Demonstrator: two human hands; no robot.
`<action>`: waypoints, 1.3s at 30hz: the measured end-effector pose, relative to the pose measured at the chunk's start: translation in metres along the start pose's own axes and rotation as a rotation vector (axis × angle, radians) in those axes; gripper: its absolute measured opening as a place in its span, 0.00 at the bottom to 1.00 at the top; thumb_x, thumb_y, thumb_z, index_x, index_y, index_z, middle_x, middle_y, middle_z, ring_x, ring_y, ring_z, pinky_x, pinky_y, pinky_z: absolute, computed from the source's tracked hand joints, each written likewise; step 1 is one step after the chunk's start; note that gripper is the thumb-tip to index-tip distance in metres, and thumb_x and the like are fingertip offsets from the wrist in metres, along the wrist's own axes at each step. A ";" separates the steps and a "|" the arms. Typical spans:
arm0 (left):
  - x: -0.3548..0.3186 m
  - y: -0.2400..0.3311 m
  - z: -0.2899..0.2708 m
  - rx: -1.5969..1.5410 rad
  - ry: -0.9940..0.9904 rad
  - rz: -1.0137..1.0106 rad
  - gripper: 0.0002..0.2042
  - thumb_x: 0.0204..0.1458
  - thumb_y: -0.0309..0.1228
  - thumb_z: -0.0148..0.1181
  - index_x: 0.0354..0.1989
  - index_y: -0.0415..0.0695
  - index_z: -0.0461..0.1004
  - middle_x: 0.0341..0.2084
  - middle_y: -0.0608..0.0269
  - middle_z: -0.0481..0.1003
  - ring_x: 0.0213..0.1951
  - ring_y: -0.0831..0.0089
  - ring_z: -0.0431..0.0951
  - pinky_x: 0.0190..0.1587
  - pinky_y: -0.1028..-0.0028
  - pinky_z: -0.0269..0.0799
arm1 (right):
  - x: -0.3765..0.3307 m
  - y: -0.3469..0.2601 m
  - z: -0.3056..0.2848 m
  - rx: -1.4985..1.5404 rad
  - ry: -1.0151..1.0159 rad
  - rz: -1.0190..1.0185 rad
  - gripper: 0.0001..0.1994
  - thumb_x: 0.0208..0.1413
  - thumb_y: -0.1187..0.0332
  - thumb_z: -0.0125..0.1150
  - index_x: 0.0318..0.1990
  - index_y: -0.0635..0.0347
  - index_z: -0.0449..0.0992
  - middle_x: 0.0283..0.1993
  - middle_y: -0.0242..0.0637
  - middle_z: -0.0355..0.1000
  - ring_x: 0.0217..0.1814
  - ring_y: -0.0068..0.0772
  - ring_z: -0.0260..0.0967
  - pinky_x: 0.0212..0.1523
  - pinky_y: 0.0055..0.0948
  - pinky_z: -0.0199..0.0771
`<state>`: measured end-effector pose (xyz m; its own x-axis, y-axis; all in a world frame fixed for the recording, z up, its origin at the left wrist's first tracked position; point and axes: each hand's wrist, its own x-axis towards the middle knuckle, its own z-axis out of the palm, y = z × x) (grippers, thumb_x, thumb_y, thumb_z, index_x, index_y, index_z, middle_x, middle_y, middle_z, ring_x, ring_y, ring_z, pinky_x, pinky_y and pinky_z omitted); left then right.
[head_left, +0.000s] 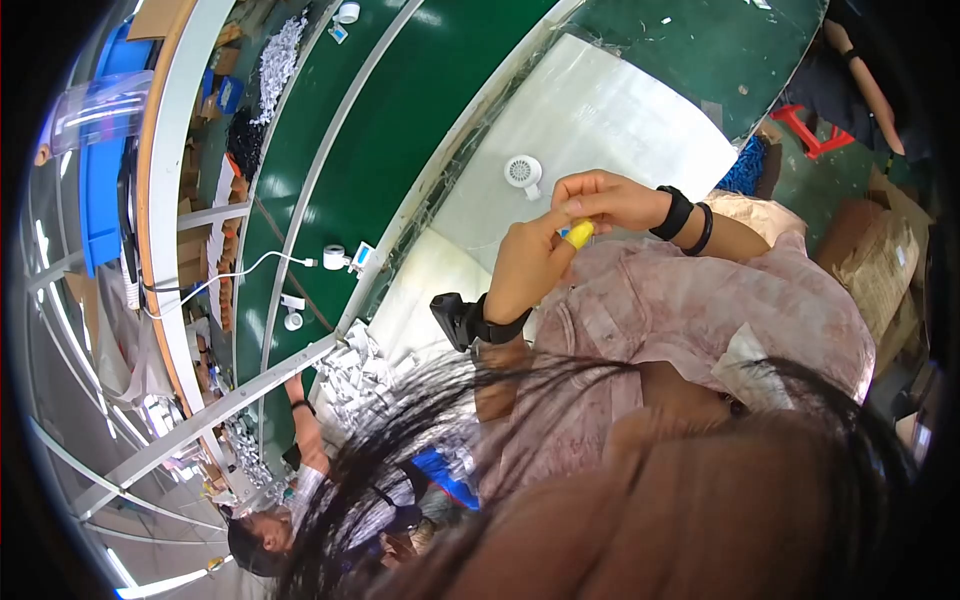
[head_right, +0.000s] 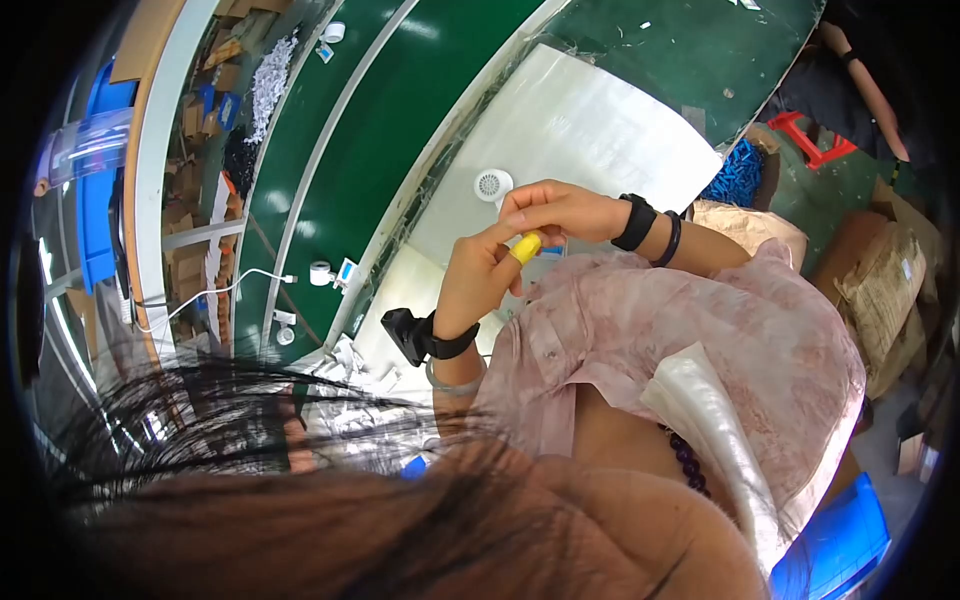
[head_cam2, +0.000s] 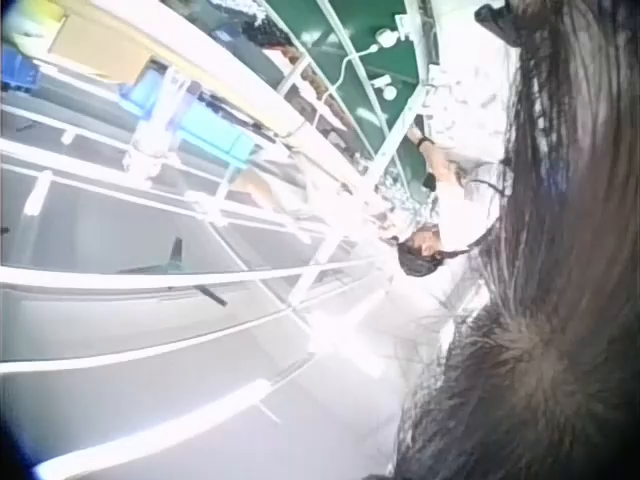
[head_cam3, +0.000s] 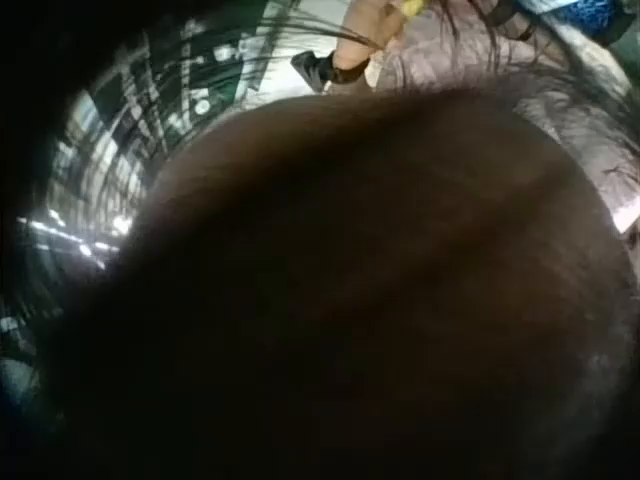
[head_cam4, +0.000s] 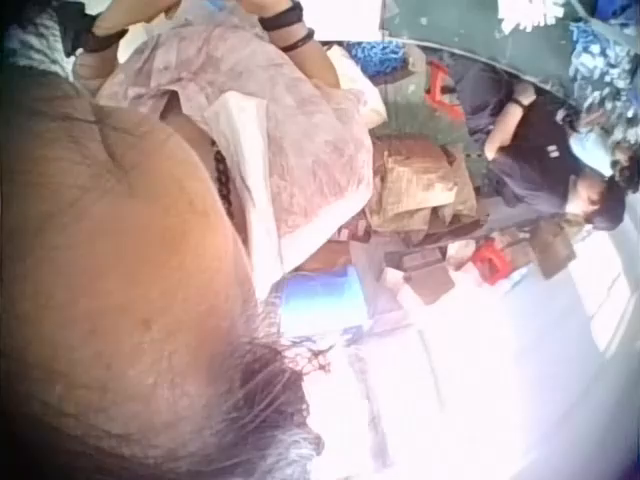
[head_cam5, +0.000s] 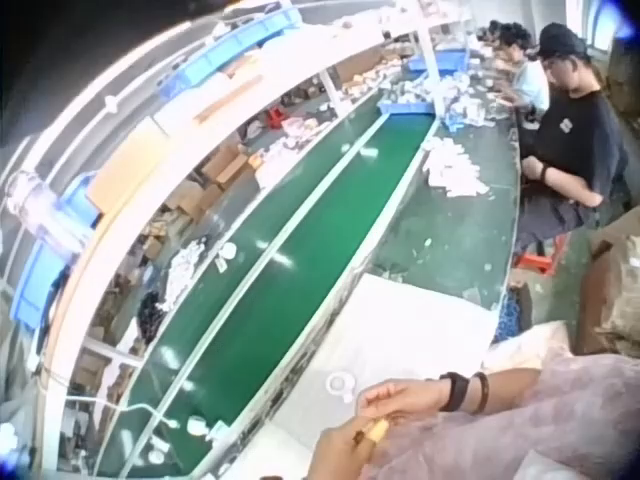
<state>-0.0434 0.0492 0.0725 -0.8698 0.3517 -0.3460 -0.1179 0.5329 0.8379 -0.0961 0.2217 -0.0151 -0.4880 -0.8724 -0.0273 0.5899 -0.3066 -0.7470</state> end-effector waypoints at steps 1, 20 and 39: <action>-0.003 -0.005 -0.003 -0.054 0.029 -0.096 0.11 0.53 0.26 0.52 0.44 0.47 0.76 0.11 0.63 0.71 0.12 0.77 0.71 0.18 0.77 0.63 | 0.003 0.003 -0.002 0.007 -0.004 0.003 0.11 0.61 0.59 0.51 0.40 0.58 0.72 0.27 0.21 0.67 0.21 0.08 0.56 0.21 0.11 0.55; -0.004 -0.194 0.060 -0.298 0.257 -0.648 0.15 0.55 0.33 0.42 0.44 0.37 0.70 0.22 0.58 0.76 0.17 0.71 0.74 0.15 0.72 0.68 | 0.079 0.062 -0.083 -1.879 -0.331 -0.536 0.07 0.43 0.66 0.60 0.31 0.55 0.76 0.48 0.36 0.68 0.66 0.44 0.53 0.65 0.43 0.50; 0.014 -0.183 0.054 -0.744 0.359 -0.145 0.26 0.57 0.36 0.54 0.62 0.40 0.57 0.49 0.61 0.68 0.47 0.74 0.70 0.51 0.74 0.66 | 0.045 0.041 -0.046 -0.848 -0.207 -0.077 0.14 0.45 0.63 0.70 0.28 0.61 0.71 0.21 0.31 0.67 0.23 0.24 0.64 0.26 0.25 0.62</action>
<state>-0.0079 -0.0017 -0.1087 -0.9065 -0.0149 -0.4219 -0.4161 -0.1370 0.8989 -0.1235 0.1873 -0.0777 -0.3314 -0.9378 0.1034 -0.1570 -0.0532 -0.9862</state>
